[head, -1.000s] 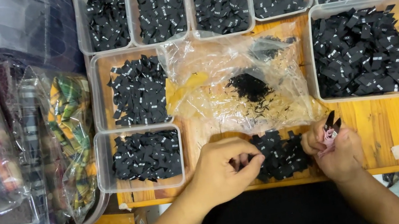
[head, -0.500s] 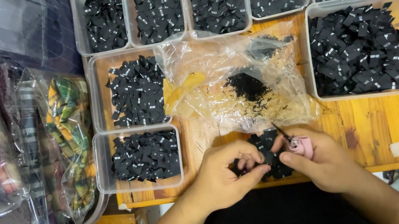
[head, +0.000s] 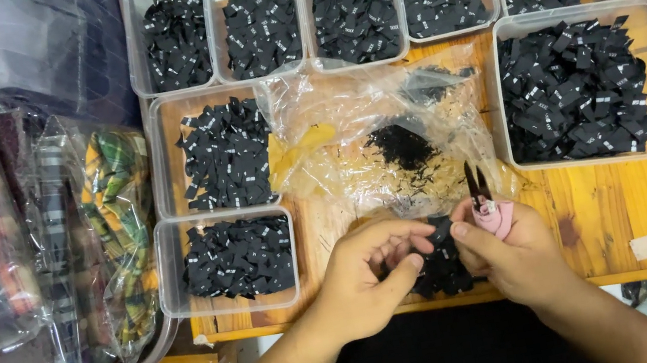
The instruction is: Trimming excess plastic flashing from small black components using hand-held nippers.
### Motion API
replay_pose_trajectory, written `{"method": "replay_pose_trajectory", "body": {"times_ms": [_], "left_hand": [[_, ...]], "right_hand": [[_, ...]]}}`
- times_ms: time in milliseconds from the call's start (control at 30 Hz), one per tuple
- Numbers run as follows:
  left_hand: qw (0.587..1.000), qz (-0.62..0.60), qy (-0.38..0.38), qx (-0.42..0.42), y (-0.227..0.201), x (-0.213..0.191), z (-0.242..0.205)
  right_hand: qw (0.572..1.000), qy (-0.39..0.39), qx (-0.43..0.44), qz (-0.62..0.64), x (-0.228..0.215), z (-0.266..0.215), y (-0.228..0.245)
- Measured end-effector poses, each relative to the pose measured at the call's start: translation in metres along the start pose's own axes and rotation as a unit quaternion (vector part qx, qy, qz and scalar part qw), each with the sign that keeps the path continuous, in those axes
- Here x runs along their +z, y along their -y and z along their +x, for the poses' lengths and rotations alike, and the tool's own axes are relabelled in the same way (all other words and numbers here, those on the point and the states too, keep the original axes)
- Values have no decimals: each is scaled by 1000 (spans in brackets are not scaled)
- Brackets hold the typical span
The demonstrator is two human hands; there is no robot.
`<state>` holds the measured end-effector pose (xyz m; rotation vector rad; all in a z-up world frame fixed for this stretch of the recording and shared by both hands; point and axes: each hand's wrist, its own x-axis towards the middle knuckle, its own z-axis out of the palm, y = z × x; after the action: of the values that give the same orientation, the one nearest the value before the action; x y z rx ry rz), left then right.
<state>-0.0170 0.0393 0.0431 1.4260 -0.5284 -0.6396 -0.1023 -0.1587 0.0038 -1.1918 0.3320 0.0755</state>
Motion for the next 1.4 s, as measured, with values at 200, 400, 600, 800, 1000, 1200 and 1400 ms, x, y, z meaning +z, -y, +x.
{"method": "replay_pose_trajectory", "body": {"times_ms": [200,400,600,800,1000,1200,1400], "left_hand": [[999,3,-31,4,-4,7,9],[993,-86,-75,-37,5,20,21],[986,-79,-120,-90,8,22,29],[984,-101,-130,-65,18,17,32],[975,-143,-149,-76,20,18,33],[974,-139,-159,-77,18,18,33],[969,-142,-170,-106,16,19,34]], "right_hand": [[998,-11,-8,65,7,2,2],[999,-13,-42,-11,14,5,8],[994,-54,-68,-60,8,4,7],[995,50,-49,-73,-4,-2,3],[931,9,-96,-352,-1,-5,9],[902,7,-137,-409,-3,-1,5],[898,-4,-136,-418,-1,3,3]]}}
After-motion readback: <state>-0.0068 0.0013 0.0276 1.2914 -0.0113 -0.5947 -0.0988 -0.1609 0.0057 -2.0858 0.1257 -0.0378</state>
